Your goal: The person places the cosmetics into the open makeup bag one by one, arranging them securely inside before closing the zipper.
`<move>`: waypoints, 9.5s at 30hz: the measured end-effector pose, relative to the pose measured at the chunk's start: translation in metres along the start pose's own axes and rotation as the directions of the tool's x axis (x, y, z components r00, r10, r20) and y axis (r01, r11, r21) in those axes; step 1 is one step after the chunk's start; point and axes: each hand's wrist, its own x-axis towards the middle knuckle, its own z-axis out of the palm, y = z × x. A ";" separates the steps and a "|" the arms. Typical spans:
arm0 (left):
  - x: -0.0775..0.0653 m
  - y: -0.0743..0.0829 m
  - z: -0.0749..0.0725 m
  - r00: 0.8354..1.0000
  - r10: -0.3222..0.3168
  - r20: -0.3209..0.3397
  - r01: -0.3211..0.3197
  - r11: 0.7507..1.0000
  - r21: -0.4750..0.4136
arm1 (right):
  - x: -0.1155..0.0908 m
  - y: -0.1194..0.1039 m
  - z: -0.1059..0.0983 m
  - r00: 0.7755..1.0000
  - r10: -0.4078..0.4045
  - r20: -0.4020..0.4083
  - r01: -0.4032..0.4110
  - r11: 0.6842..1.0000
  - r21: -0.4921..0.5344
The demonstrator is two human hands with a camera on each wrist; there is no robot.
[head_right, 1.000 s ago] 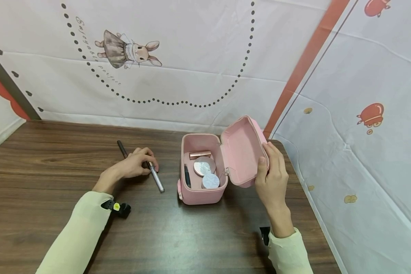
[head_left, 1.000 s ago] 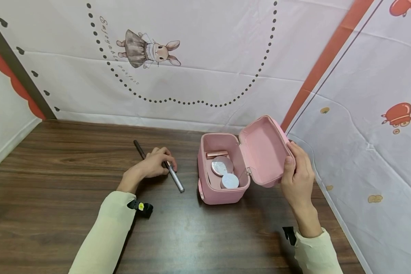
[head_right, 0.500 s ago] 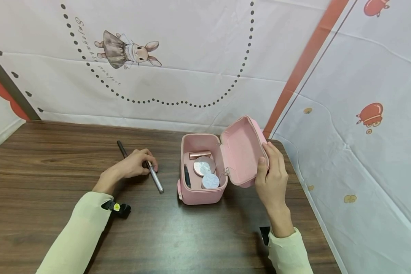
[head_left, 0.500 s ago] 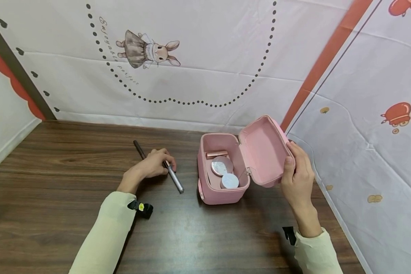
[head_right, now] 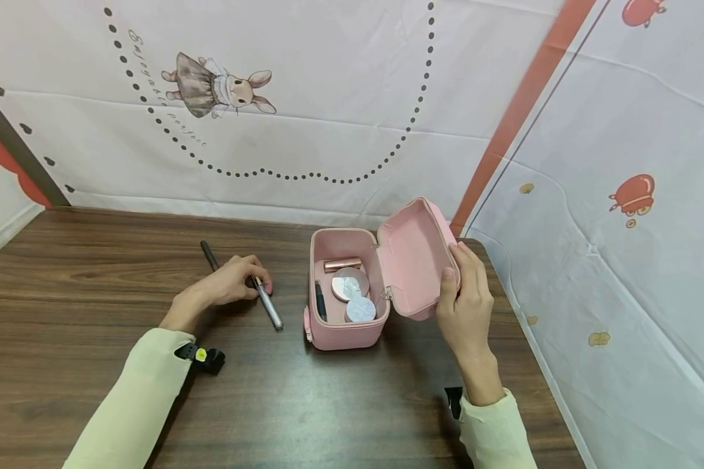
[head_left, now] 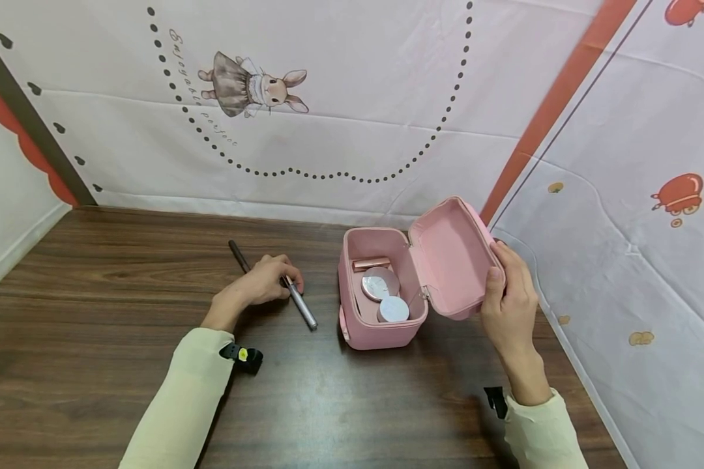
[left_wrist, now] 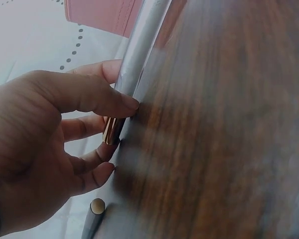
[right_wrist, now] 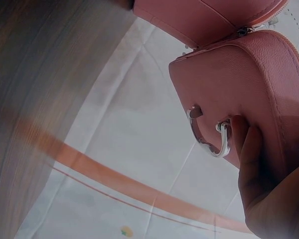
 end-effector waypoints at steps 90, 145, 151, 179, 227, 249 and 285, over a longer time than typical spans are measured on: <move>0.076 0.151 0.008 0.985 0.129 0.115 -0.170 0.841 0.514 | 0.002 0.001 0.000 1.000 -0.006 -0.012 0.007 1.000 0.011; 0.084 0.142 0.013 0.979 -0.010 0.205 -0.091 0.874 0.478 | 0.001 0.001 0.000 1.000 -0.004 0.002 0.004 1.000 0.000; 0.085 0.140 0.015 0.984 -0.001 0.176 -0.084 0.877 0.473 | 0.000 0.001 0.000 1.000 0.002 0.002 -0.002 1.000 0.001; 0.028 0.088 -0.053 0.931 0.237 -0.277 -0.162 0.950 0.268 | 0.003 0.000 0.001 1.000 -0.004 -0.004 0.004 1.000 0.003; -0.033 -0.048 -0.037 0.959 -0.080 -0.274 0.145 0.963 0.228 | -0.001 0.002 0.001 1.000 0.015 -0.015 -0.015 1.000 -0.017; -0.037 -0.053 -0.038 0.965 -0.145 -0.217 0.199 0.947 0.251 | -0.002 0.003 0.002 1.000 0.022 -0.007 -0.022 1.000 -0.019; -0.038 -0.046 -0.040 0.984 -0.069 -0.161 0.128 0.914 0.385 | -0.002 0.000 0.001 1.000 0.024 0.001 -0.024 1.000 -0.012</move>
